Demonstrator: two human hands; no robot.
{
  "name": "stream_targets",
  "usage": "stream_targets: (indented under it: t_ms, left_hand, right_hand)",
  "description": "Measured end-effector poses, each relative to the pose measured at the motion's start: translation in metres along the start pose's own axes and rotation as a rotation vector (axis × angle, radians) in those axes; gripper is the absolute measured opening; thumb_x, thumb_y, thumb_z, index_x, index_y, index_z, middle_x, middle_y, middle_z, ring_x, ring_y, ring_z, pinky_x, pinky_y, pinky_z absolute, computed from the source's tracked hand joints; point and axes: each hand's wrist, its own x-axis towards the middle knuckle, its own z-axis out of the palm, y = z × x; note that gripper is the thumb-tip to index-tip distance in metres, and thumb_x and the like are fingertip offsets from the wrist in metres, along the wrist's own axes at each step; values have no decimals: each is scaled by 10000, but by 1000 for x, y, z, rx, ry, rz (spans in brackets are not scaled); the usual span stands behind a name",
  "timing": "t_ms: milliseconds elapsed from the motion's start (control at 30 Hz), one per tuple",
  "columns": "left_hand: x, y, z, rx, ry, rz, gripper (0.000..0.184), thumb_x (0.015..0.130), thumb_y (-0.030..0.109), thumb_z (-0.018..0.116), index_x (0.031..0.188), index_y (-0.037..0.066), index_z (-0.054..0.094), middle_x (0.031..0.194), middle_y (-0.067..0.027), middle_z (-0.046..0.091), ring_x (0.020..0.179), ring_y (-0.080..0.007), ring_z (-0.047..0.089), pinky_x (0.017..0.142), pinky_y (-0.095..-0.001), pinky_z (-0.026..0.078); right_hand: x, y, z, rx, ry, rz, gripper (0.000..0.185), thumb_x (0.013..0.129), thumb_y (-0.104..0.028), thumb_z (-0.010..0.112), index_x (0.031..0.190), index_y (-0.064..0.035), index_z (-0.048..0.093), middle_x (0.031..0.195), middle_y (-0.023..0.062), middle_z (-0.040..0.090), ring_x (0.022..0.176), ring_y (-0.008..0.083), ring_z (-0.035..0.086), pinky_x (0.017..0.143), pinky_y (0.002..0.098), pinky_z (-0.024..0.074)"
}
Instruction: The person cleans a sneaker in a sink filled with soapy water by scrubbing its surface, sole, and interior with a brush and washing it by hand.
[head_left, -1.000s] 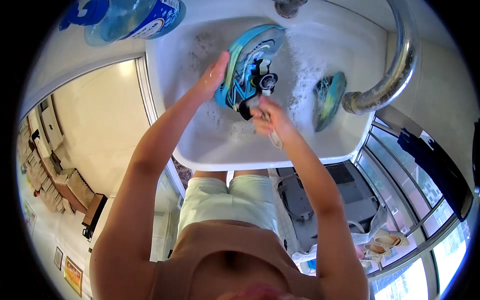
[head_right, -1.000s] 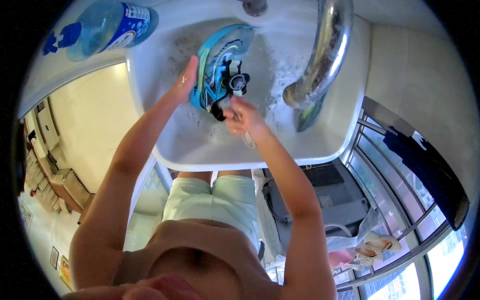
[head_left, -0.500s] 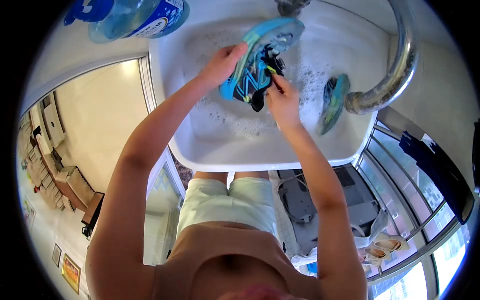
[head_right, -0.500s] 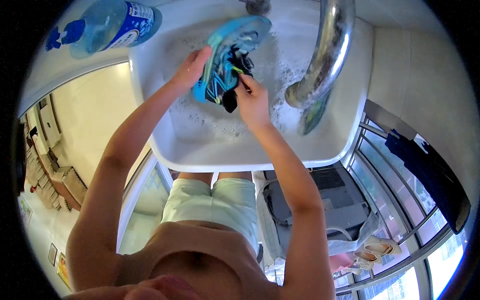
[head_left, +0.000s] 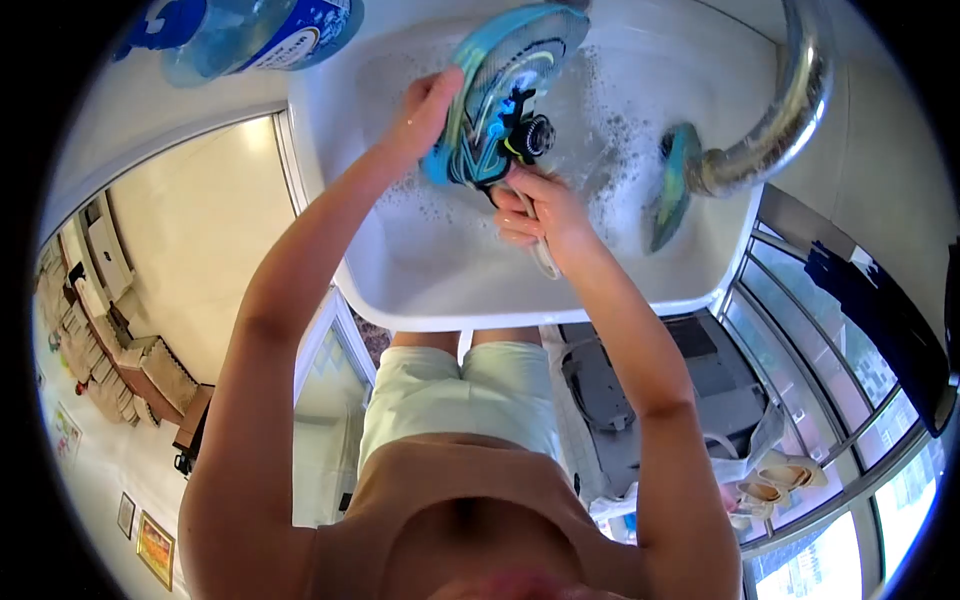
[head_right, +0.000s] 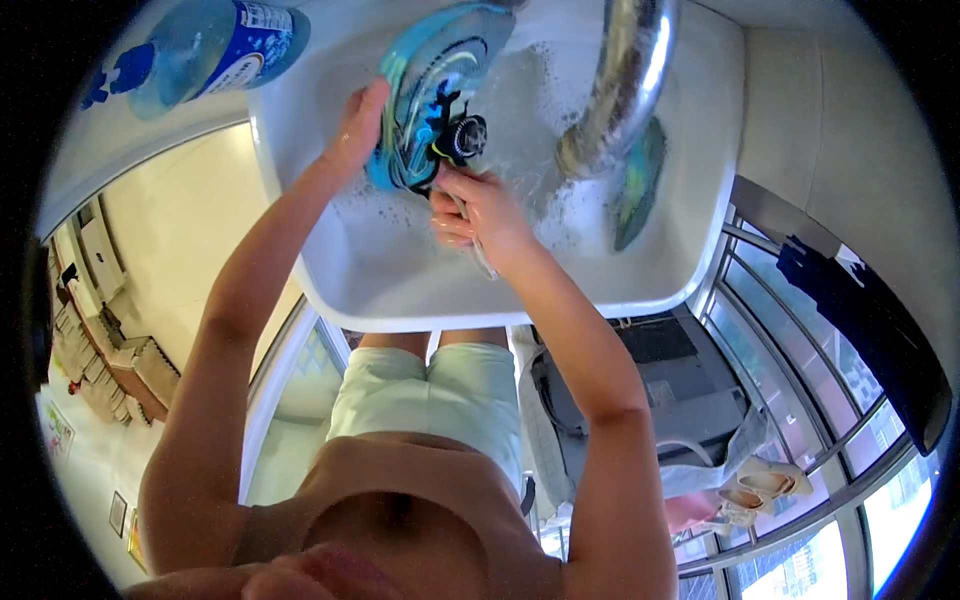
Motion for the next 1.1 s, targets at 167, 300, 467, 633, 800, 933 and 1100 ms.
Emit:
stream_targets:
  t_ms: [167, 300, 467, 633, 800, 933, 1100]
  left_hand:
    - [5, 5, -9, 70, 10, 75, 595, 893, 518, 484, 991, -53, 621, 867, -56, 638, 815, -113, 549, 762, -285, 458]
    - [-7, 9, 2, 157, 117, -67, 593, 897, 516, 476, 995, -50, 622, 870, -68, 639, 822, -121, 553, 769, -297, 458]
    - [-10, -13, 8, -15, 101, -60, 552, 905, 498, 467, 981, -25, 629, 870, -64, 631, 834, -129, 549, 776, -302, 449]
    - [-4, -42, -4, 74, 230, -180, 559, 905, 508, 466, 1035, -13, 623, 898, -69, 638, 864, -129, 567, 758, -300, 461]
    - [1, -70, -8, -590, 77, -486, 730, 843, 662, 424, 1171, 26, 565, 1080, -118, 621, 949, -219, 592, 865, -353, 471]
    - [-17, -74, 14, -806, -46, -747, 832, 797, 734, 385, 1223, 35, 536, 1196, -126, 574, 1063, -230, 550, 924, -368, 450]
    - [-26, -132, 57, -763, -115, -787, 837, 801, 736, 375, 1246, 42, 521, 1224, -114, 564, 1090, -229, 544, 941, -357, 431]
  right_hand:
    - [8, 35, -4, -892, 266, -542, 225, 884, -195, 570, 1063, -77, 638, 631, 99, 563, 550, 198, 535, 514, 336, 437]
    - [20, 23, -10, -950, 458, -896, 209, 870, -140, 583, 1029, -14, 633, 667, 131, 590, 577, 201, 551, 546, 346, 452]
    - [9, 17, -14, -280, 91, -60, 282, 867, -241, 591, 1049, -30, 637, 672, 112, 569, 587, 221, 559, 552, 338, 453]
    - [4, 40, -37, -1209, 331, -499, 346, 857, -256, 601, 1192, -167, 595, 739, 180, 625, 709, 334, 625, 641, 418, 489]
    - [-18, 20, -85, -1270, 576, -336, 408, 860, -219, 584, 1258, -149, 526, 874, 206, 624, 826, 354, 610, 748, 448, 478]
    - [5, 36, -103, -1528, 753, -493, 450, 861, -252, 587, 1252, -50, 496, 1105, 239, 549, 1011, 369, 537, 843, 437, 438]
    - [80, 57, -86, 25, 426, -377, 520, 877, -429, 566, 1246, -68, 503, 1201, 126, 565, 1086, 280, 524, 926, 397, 412]
